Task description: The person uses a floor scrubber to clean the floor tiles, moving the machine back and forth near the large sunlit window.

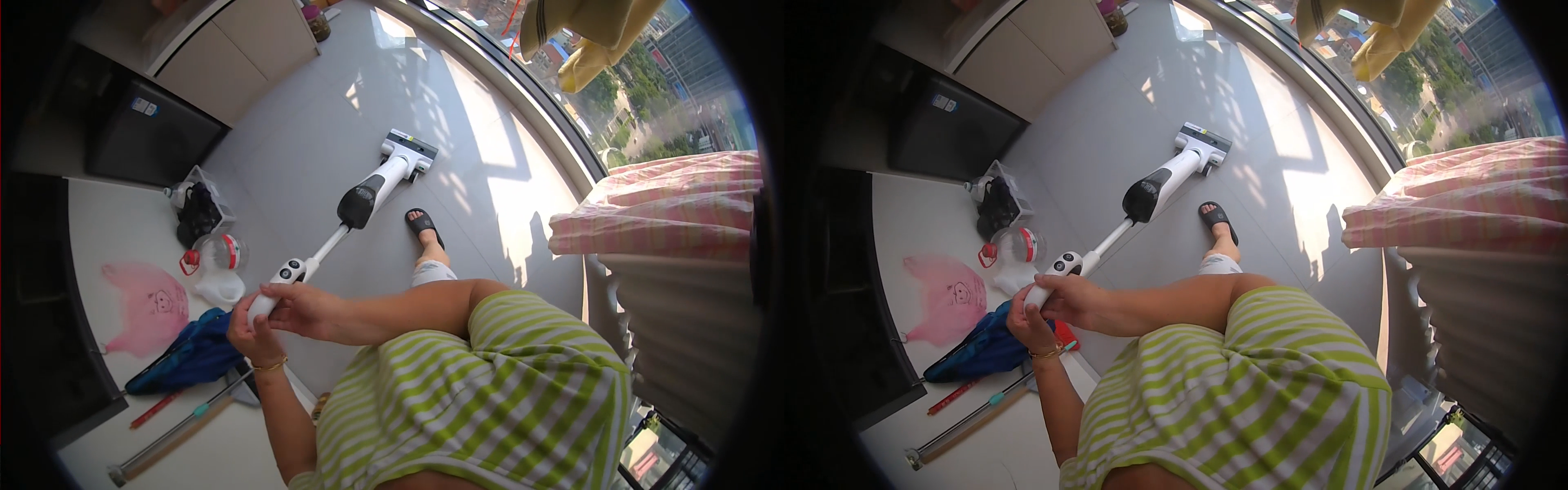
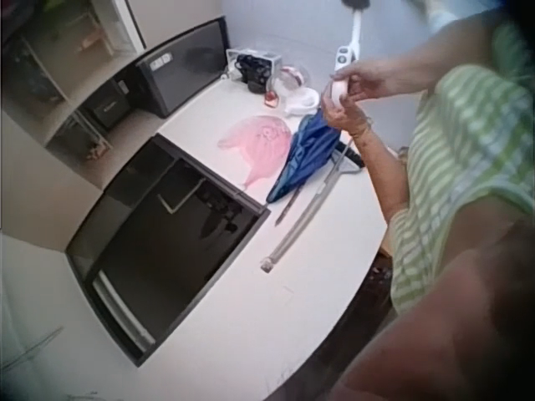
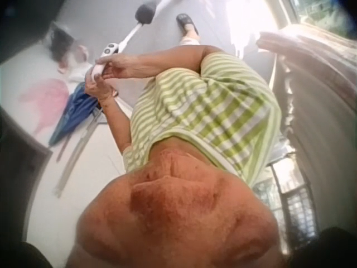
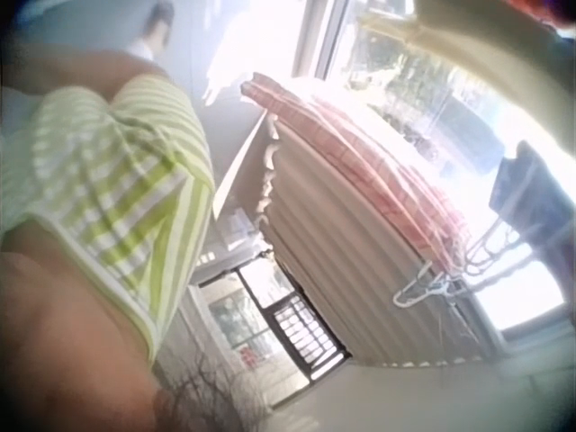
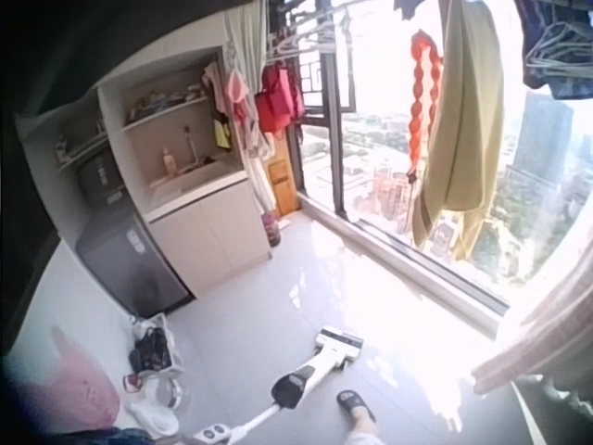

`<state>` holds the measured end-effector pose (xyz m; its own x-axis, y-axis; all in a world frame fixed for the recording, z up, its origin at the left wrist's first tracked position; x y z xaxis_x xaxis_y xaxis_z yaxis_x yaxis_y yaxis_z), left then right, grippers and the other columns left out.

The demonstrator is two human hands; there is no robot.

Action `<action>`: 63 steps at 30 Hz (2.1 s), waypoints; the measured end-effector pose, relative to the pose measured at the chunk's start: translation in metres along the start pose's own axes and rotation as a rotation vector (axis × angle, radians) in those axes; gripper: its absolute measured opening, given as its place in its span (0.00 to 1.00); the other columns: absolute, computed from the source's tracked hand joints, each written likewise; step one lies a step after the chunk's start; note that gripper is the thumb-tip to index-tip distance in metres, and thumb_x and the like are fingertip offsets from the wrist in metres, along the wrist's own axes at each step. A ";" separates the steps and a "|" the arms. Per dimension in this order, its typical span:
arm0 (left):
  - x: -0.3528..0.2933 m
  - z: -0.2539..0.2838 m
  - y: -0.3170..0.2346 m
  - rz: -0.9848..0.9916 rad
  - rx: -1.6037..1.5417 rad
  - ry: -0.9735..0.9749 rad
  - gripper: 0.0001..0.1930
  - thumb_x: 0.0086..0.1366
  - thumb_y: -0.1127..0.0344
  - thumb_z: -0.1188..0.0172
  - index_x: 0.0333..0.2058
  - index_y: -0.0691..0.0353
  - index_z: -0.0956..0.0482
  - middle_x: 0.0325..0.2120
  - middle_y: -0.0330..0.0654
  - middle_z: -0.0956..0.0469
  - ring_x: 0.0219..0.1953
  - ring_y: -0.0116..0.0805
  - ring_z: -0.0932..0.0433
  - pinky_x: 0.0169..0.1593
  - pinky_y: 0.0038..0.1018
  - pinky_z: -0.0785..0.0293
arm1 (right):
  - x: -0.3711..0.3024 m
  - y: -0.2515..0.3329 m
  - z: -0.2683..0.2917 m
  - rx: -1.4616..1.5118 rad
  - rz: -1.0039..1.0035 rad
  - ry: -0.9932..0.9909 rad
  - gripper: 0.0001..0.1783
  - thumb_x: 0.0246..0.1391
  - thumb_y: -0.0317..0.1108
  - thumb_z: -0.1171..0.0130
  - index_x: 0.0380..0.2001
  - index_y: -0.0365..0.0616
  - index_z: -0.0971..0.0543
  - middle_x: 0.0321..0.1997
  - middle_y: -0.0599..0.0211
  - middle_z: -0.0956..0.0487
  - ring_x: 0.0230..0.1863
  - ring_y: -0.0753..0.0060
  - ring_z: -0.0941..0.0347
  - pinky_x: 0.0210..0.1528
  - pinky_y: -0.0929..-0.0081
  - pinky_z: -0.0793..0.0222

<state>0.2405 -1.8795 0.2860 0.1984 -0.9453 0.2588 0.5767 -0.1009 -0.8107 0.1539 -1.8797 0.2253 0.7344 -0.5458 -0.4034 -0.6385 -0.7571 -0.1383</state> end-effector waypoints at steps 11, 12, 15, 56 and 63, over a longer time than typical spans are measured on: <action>0.054 -0.150 -0.004 -0.116 0.185 0.214 0.13 0.55 0.55 0.39 0.28 0.59 0.22 0.25 0.40 0.23 0.31 0.38 0.27 0.35 0.33 0.31 | -0.007 0.149 0.063 -0.142 0.225 -0.261 0.11 0.52 0.35 0.45 0.35 0.42 0.32 0.34 0.64 0.27 0.39 0.68 0.27 0.46 0.66 0.29; 0.043 -0.169 0.002 -0.114 0.143 0.255 0.12 0.57 0.58 0.40 0.28 0.63 0.23 0.22 0.39 0.24 0.24 0.30 0.28 0.30 0.26 0.32 | -0.016 0.157 0.085 -0.189 0.217 -0.336 0.11 0.52 0.35 0.46 0.35 0.42 0.32 0.34 0.63 0.27 0.38 0.67 0.27 0.46 0.66 0.28; 0.008 -0.241 0.015 0.098 -0.028 0.639 0.13 0.57 0.61 0.39 0.37 0.65 0.24 0.30 0.42 0.21 0.31 0.29 0.22 0.36 0.24 0.27 | -0.056 0.196 0.145 -0.287 0.166 -0.526 0.13 0.52 0.36 0.47 0.36 0.40 0.33 0.35 0.62 0.28 0.35 0.65 0.26 0.45 0.64 0.27; -0.334 -0.418 0.119 0.597 0.601 1.081 0.14 0.53 0.57 0.37 0.33 0.60 0.23 0.30 0.47 0.22 0.31 0.41 0.23 0.35 0.31 0.26 | -0.227 0.847 0.091 -2.152 -0.024 -1.182 0.14 0.29 0.28 0.47 0.24 0.30 0.24 0.18 0.56 0.25 0.19 0.64 0.26 0.24 0.70 0.31; -0.043 -0.458 0.032 1.054 -0.032 0.209 0.15 0.56 0.64 0.40 0.39 0.66 0.27 0.34 0.47 0.22 0.35 0.30 0.23 0.40 0.25 0.27 | -0.149 0.955 0.060 -2.285 -0.020 -1.187 0.11 0.30 0.29 0.46 0.18 0.30 0.23 0.17 0.55 0.24 0.20 0.63 0.24 0.26 0.69 0.29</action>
<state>-0.1130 -1.9840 0.0082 0.4425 -0.5947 -0.6712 0.1722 0.7909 -0.5873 -0.5795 -2.4996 0.0992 -0.0918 -0.8062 -0.5844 0.9537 -0.2400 0.1813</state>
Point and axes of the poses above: each hand's wrist, its own x-axis towards the middle knuckle, its own z-axis out of the back of the hand, y = z × x, the point moved 7 cm from there along x, towards the middle knuckle
